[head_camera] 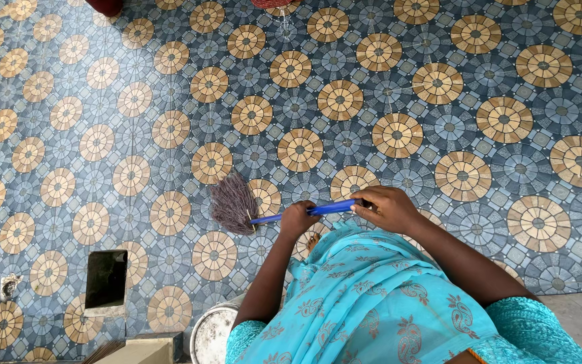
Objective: The person mops a patterned tile floor using a blue-handled mop. They move the mop back and forth across the floor, cleaning different sections of the room.
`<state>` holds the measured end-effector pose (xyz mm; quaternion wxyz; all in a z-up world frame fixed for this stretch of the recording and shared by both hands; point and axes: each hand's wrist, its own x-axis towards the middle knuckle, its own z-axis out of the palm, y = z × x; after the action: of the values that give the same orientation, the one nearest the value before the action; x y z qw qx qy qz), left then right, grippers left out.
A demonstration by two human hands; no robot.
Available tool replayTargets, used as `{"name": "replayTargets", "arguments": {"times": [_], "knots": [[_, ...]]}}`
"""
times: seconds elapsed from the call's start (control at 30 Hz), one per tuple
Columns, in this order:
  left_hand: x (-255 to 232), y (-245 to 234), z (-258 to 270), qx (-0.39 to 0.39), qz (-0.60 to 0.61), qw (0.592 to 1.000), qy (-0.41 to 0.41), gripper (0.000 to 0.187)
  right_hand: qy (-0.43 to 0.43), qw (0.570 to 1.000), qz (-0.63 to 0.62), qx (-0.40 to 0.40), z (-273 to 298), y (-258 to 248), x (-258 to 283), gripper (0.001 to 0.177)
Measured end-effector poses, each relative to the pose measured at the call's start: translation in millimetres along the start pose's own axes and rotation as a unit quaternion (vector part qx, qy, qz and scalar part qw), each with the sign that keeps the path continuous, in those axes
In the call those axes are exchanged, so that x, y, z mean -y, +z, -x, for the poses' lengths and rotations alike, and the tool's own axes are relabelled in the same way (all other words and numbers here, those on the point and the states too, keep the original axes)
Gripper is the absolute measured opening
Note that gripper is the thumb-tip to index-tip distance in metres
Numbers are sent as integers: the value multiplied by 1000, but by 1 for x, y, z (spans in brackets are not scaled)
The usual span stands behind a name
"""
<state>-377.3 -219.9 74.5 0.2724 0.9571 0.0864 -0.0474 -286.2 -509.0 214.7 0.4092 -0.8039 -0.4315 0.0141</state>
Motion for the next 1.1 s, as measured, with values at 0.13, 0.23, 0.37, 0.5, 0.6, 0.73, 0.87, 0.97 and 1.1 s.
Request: {"name": "replayTargets", "arguments": {"times": [0.13, 0.23, 0.37, 0.5, 0.6, 0.73, 0.87, 0.97, 1.1], "knots": [[-4, 0, 0, 17, 6, 1000, -17, 43, 27, 1000, 1, 7, 0, -6, 2, 30], [-2, 2, -11, 26, 11, 1000, -2, 51, 46, 999, 11, 0, 0, -13, 7, 30], [-1, 9, -39, 46, 9, 998, 51, 54, 68, 997, 31, -28, 4, -18, 8, 31], [-10, 20, -71, 76, 0, 994, 73, 56, 56, 993, 75, -71, 20, -19, 4, 30], [-22, 35, -97, 111, -14, 989, 92, 50, 87, 989, 86, -87, 36, -19, 2, 28], [-44, 64, -136, 154, -17, 975, 161, 49, 183, 971, 111, -105, 61, -23, -1, 28], [-91, 87, -164, 203, -22, 951, 234, 49, 254, 946, 122, -161, 89, -28, -3, 30], [-120, 105, -174, 234, -1, 935, 267, 49, 281, 926, 153, -198, 106, -32, -1, 30], [-152, 122, -175, 253, 13, 920, 300, 48, 292, 911, 196, -215, 114, -37, 12, 32]]}}
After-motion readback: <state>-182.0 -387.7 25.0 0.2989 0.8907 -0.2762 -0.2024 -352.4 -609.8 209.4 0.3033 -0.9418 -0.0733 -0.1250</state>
